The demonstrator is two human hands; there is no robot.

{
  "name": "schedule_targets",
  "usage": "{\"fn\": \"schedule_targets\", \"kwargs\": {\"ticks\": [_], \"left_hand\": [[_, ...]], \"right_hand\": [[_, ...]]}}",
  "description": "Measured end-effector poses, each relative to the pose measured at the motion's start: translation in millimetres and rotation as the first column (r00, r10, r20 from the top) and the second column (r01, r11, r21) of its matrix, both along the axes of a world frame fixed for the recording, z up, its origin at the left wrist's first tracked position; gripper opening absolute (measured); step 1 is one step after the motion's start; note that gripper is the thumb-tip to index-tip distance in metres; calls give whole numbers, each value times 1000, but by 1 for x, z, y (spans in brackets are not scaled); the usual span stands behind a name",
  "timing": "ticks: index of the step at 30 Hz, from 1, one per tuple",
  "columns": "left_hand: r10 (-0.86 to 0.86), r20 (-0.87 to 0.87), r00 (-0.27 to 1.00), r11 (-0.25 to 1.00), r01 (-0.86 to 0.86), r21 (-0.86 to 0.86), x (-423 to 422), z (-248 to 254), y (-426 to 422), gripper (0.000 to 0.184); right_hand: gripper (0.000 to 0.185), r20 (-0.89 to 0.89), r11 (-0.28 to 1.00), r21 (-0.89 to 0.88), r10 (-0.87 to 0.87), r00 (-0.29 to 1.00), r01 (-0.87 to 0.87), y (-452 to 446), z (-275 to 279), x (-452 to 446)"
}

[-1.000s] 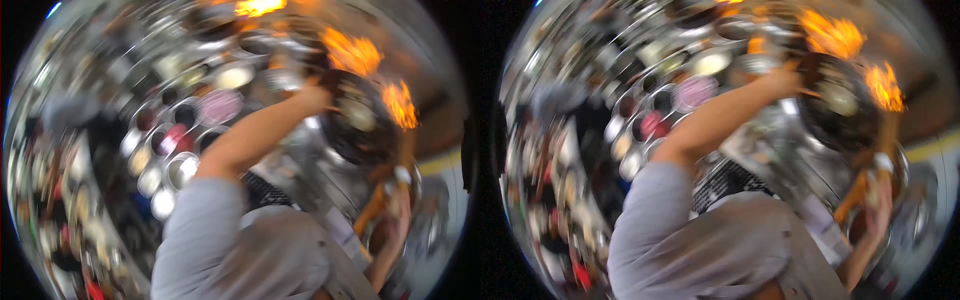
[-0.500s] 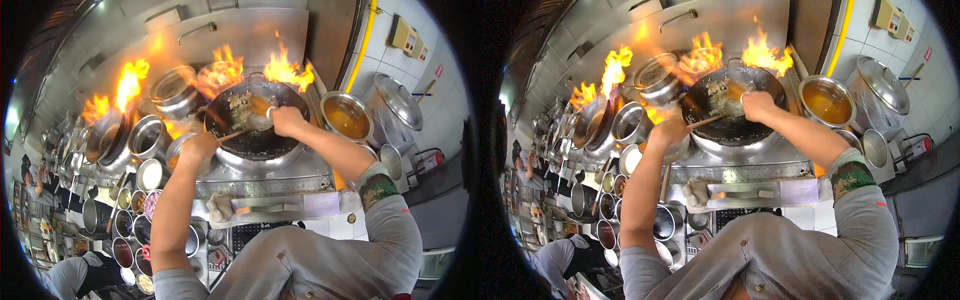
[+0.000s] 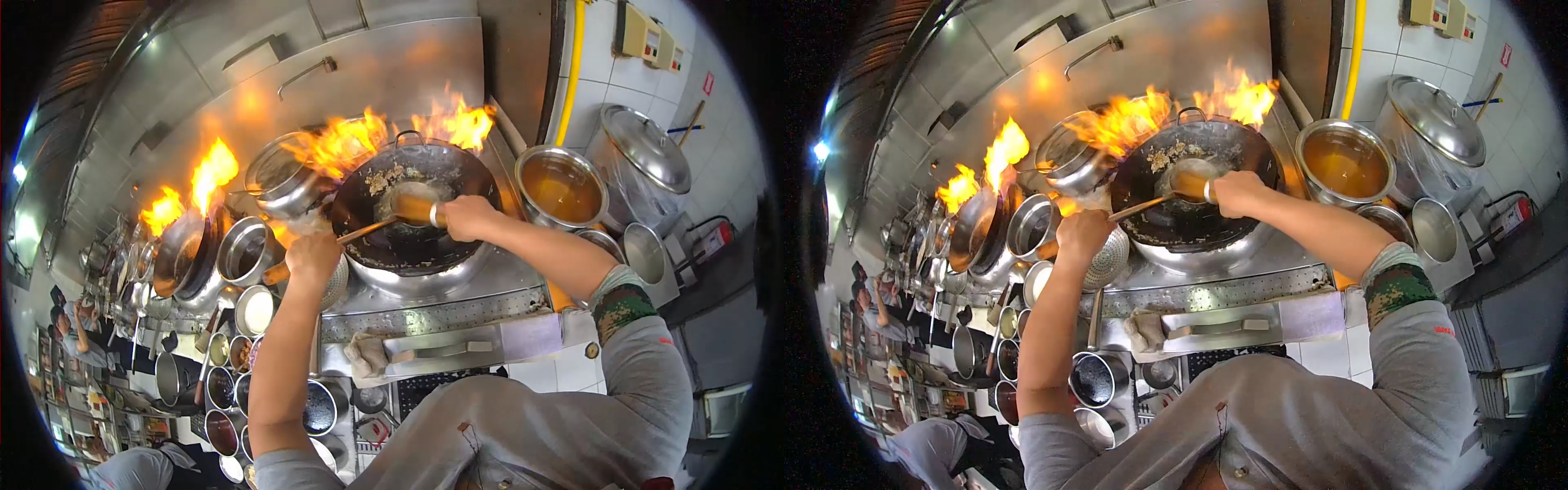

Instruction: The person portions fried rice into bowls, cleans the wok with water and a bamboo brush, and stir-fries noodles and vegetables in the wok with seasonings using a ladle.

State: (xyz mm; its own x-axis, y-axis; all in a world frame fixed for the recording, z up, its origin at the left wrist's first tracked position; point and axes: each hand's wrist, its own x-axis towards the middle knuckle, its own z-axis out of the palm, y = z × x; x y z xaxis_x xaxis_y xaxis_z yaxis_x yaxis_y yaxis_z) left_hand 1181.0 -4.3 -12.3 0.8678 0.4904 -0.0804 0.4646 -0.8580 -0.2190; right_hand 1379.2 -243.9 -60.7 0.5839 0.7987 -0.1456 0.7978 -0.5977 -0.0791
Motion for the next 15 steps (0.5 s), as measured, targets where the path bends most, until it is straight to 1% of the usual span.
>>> {"fn": "schedule_targets", "kwargs": {"ticks": [1,2,4,5,8,9,10,12,13,15], "left_hand": [[-3,-14,1000,1000,3,-19,0,2,5,35],[5,-18,1000,1000,-6,-10,0,3,3,36],[23,-27,999,1000,-22,10,3,9,-8,36],[30,-46,998,1000,-29,12,4,12,-17,38],[45,-74,996,999,-43,24,14,15,-13,38],[13,-67,998,1000,-12,19,14,17,-9,38],[28,-77,997,999,-26,25,17,18,-12,38],[60,-80,995,998,-57,40,28,21,-28,38],[33,-73,997,999,-30,42,30,32,-43,38],[45,-63,997,997,-41,64,39,40,-49,38]], "right_hand": [[24,-66,998,-56,4,998,-8,3,-3,6],[24,-21,1000,-29,-6,1000,6,3,-5,15],[26,69,999,27,-32,997,31,1,15,15],[25,100,995,93,-48,994,39,-4,11,8],[24,-30,995,-12,96,995,-97,-10,-7,19],[24,58,993,-101,64,996,-58,-11,10,14],[25,58,998,-54,-25,998,29,-7,10,21],[25,80,997,67,-42,996,36,-17,9,17],[24,32,999,42,-1,999,-1,-23,6,15],[24,-66,997,-2,79,995,-79,-37,1,15]]}}
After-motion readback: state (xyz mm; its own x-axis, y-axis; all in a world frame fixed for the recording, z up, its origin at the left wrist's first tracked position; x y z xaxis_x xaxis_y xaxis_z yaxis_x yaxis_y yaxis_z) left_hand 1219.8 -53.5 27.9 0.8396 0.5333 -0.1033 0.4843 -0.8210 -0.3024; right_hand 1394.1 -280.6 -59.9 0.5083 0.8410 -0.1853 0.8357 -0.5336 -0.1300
